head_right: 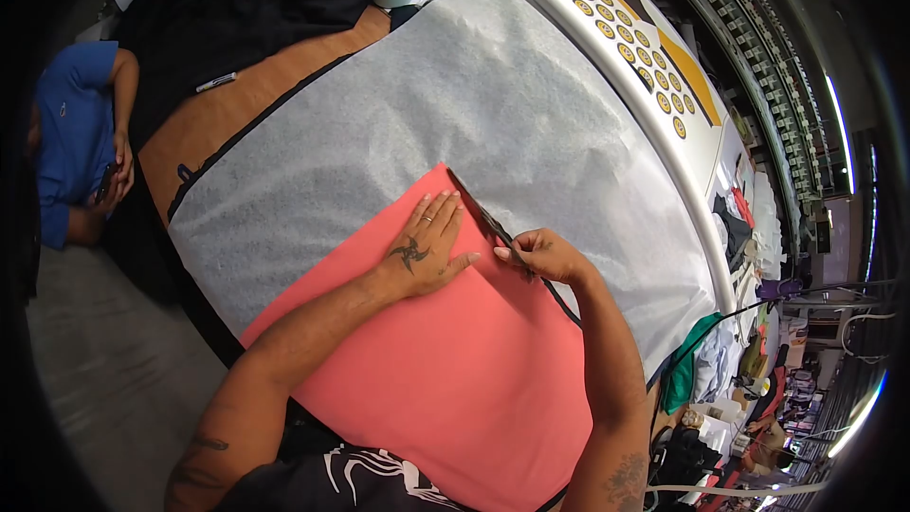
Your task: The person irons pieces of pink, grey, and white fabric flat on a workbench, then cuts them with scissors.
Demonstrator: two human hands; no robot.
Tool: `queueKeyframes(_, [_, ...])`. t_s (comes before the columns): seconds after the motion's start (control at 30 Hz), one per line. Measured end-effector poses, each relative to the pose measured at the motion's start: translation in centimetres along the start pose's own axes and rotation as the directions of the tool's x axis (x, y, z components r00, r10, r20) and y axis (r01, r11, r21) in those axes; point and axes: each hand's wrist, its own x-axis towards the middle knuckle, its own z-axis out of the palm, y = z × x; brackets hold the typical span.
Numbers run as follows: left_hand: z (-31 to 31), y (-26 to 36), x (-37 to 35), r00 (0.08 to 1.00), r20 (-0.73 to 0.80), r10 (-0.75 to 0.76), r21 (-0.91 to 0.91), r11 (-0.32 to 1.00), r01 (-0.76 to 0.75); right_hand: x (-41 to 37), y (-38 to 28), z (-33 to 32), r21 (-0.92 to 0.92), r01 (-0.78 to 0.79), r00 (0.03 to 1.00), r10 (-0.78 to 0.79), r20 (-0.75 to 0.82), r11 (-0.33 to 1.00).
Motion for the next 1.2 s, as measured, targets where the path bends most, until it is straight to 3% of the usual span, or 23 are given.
queueKeyframes(0.17, [0.0, 0.0, 0.0, 1.0, 0.013, -0.011, -0.017, 1.0, 0.011, 0.7, -0.7, 0.1, 0.13, -0.013, 0.999, 0.009, 0.033, 0.991])
queueKeyframes(0.67, [0.2, 0.0, 0.1, 1.0, 0.007, -0.01, -0.034, 0.999, 0.01, -0.3, -0.9, 0.4, -0.085, 0.017, 1.0, -0.018, -0.011, 0.996])
queueKeyframes(0.73, [-0.3, 0.1, 0.3, 0.999, 0.044, -0.025, -0.045, 0.999, 0.027, -2.6, 1.4, 0.9, 0.109, 0.096, 0.995, -0.096, -0.008, 0.989])
queueKeyframes(0.77, [-0.2, 0.1, 0.6, 0.998, 0.067, -0.012, -0.042, 0.999, 0.015, -4.5, 2.9, 1.6, 0.156, 0.127, 0.992, -0.122, -0.038, 0.98])
queueKeyframes(0.83, [0.4, -0.2, 0.6, 1.0, 0.007, 0.013, -0.041, 0.999, -0.013, -9.1, 6.9, 4.2, 0.08, 0.168, 0.966, -0.148, -0.21, 0.983])
queueKeyframes(0.93, [-0.4, -0.1, 1.0, 0.99, -0.058, 0.13, 0.019, 0.991, -0.129, -18.0, 10.5, 10.3, -0.121, -0.077, 0.847, 0.001, -0.531, 0.99])
queueKeyframes(1.0, [-0.3, -0.6, 2.0, 0.981, -0.069, 0.179, -0.008, 0.984, -0.18, -22.1, 16.2, 14.5, -0.044, -0.14, 0.722, 0.072, -0.688, 0.989])
queueKeyframes(1.07, [0.2, -0.7, 3.8, 0.969, -0.069, 0.237, -0.008, 0.971, -0.238, -26.5, 16.9, 18.5, 0.097, -0.202, 0.541, 0.193, -0.818, 0.975])
queueKeyframes(1.2, [0.6, 1.6, 9.9, 0.922, -0.132, 0.364, -0.036, 0.928, -0.371, -30.6, 22.6, 25.6, 0.193, -0.201, 0.37, 0.256, -0.893, 0.961])
